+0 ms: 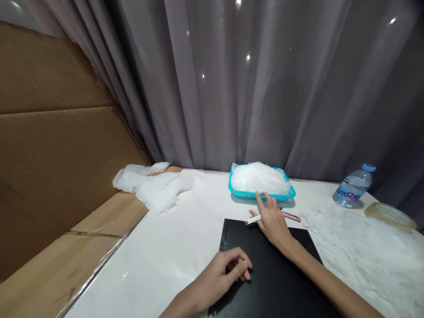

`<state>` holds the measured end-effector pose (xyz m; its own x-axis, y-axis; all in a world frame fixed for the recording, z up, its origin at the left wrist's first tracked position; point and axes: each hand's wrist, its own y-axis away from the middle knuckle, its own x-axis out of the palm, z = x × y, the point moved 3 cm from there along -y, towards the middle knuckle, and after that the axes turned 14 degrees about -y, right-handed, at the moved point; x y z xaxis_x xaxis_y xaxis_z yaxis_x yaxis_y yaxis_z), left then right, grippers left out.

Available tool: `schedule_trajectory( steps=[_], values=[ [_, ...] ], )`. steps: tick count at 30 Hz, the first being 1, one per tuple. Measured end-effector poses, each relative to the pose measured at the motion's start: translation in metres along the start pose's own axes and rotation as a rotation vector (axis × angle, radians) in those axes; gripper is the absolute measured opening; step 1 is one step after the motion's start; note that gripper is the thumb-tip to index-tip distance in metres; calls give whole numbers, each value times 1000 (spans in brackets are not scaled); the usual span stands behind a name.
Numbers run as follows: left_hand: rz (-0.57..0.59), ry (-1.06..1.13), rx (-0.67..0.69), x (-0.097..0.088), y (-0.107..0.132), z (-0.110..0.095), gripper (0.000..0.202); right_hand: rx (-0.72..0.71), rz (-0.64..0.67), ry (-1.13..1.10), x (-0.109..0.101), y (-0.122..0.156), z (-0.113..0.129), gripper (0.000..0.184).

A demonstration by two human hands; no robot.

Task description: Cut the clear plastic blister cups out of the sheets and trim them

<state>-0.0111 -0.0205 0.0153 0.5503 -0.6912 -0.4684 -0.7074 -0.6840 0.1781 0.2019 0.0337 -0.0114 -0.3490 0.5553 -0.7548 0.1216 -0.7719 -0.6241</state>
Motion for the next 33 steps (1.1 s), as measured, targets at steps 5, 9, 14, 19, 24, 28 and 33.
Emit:
schedule_trajectory(
  steps=[5,9,14,19,24,28,33],
  values=[
    [-234,-227,30,-34,0,1,41,-181,13,-157,-15,40,29,39],
    [-601,-594,-80,-91,5,19,35,-138,-29,-256,-21,48,30,23],
    [-1001,-785,-356,-168,19,59,58,-68,-34,-302,-17,43,23,15],
    [-1105,-864,-461,-198,27,88,46,-67,-23,-345,-13,48,22,12],
    [-1232,-817,-472,-199,40,94,24,-60,-11,-349,-14,51,22,11],
    [-1426,-673,-435,-202,56,84,26,-73,3,-351,-17,50,23,12],
    [-1620,-482,-288,-197,63,60,36,-76,-1,-342,-16,50,22,13]
  ],
)
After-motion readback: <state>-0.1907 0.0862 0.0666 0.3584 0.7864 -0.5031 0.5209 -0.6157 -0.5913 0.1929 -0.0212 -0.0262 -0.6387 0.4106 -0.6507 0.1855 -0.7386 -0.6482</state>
